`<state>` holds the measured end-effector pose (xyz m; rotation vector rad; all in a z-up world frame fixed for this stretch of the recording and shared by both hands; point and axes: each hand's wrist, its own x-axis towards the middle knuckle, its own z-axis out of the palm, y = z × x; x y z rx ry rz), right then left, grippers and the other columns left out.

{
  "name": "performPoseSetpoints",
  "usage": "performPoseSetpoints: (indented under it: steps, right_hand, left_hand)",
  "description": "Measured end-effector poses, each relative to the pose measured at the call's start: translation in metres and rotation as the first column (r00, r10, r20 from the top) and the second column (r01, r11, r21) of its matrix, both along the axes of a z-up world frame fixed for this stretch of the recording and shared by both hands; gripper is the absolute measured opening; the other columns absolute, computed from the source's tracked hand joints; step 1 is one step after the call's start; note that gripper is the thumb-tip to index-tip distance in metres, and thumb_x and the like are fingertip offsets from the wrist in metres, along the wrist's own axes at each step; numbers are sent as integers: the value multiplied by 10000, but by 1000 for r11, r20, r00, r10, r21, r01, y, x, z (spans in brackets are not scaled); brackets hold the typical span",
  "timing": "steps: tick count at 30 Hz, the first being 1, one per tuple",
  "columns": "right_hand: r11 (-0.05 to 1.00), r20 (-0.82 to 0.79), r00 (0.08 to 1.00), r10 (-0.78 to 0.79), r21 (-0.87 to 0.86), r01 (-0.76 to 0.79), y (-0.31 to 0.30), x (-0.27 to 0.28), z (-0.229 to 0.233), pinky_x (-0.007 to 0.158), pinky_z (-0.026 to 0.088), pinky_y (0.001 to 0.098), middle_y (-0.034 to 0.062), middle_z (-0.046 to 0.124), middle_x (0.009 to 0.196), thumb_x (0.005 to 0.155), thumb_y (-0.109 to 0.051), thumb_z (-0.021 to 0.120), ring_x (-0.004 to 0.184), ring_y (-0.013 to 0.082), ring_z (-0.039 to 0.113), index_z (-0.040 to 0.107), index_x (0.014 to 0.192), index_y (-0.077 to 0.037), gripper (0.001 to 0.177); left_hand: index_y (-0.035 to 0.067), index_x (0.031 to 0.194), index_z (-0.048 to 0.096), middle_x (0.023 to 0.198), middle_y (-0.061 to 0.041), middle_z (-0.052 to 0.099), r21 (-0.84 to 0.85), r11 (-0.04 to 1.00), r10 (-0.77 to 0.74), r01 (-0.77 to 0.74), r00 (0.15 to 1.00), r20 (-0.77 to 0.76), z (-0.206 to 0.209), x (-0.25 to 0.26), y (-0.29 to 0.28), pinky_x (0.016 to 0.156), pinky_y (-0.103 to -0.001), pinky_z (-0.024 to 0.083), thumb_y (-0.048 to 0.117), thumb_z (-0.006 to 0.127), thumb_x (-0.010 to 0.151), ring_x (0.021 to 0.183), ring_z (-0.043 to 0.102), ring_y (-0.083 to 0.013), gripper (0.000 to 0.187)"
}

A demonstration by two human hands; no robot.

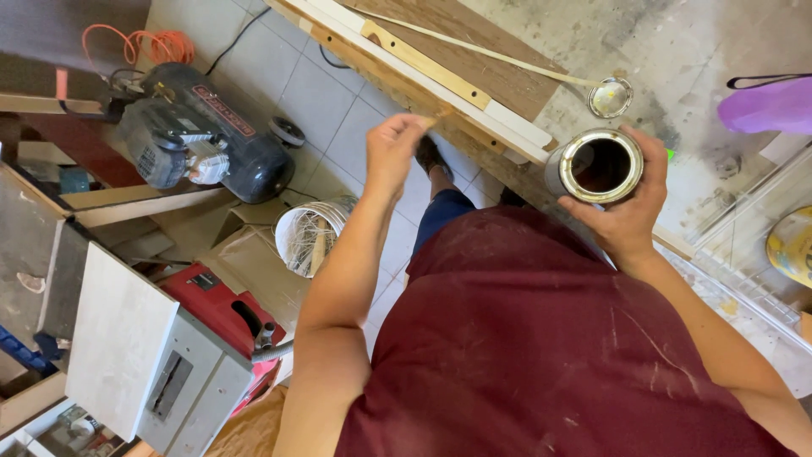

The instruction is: The person applies stain to a long wooden strip by dipping a small brush into a can of dark liquid and then brushing it along the surface of the wood.

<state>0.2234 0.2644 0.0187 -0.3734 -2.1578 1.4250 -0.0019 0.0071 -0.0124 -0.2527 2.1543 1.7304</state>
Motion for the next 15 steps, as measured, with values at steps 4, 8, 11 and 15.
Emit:
performPoseSetpoints:
  steps: [4,8,11,15]
  right_hand:
    - [999,-15,1000,-7,-37,6,0,1,-3,1179,402,449,184,489,1409,768,-329,912,1306,327,520,457,1488,-2,912]
    - [1000,1,1000,-1,-20,1,-1,2,-2,1199,393,455,186,489,1441,772,-327,918,1343,336,510,461,1496,-16,911]
    - [1000,3,1000,-12,-23,12,-1,2,-6,1185,397,447,171,491,1410,759,-330,923,1319,327,518,466,1486,-17,914]
    - [1000,-3,1000,-10,-24,10,-1,4,-4,1189,394,449,171,495,1412,763,-316,925,1322,327,512,464,1485,-20,906]
  left_hand:
    - [103,874,815,708,57,680,-33,997,-73,73,997,11,0,-2,-1,608,-229,387,142,745,895,626,468,-48,83]
    - [99,903,825,779,51,742,-11,1000,-22,22,999,-49,-7,-10,-3,618,-224,423,135,747,889,645,513,-48,87]
    - [85,900,818,807,58,737,-86,980,-178,179,984,21,6,11,8,719,-219,470,150,720,899,752,581,-40,117]
    - [109,884,816,843,42,775,-70,997,-39,34,998,-58,1,-11,-10,768,-228,513,182,787,875,789,638,-58,79]
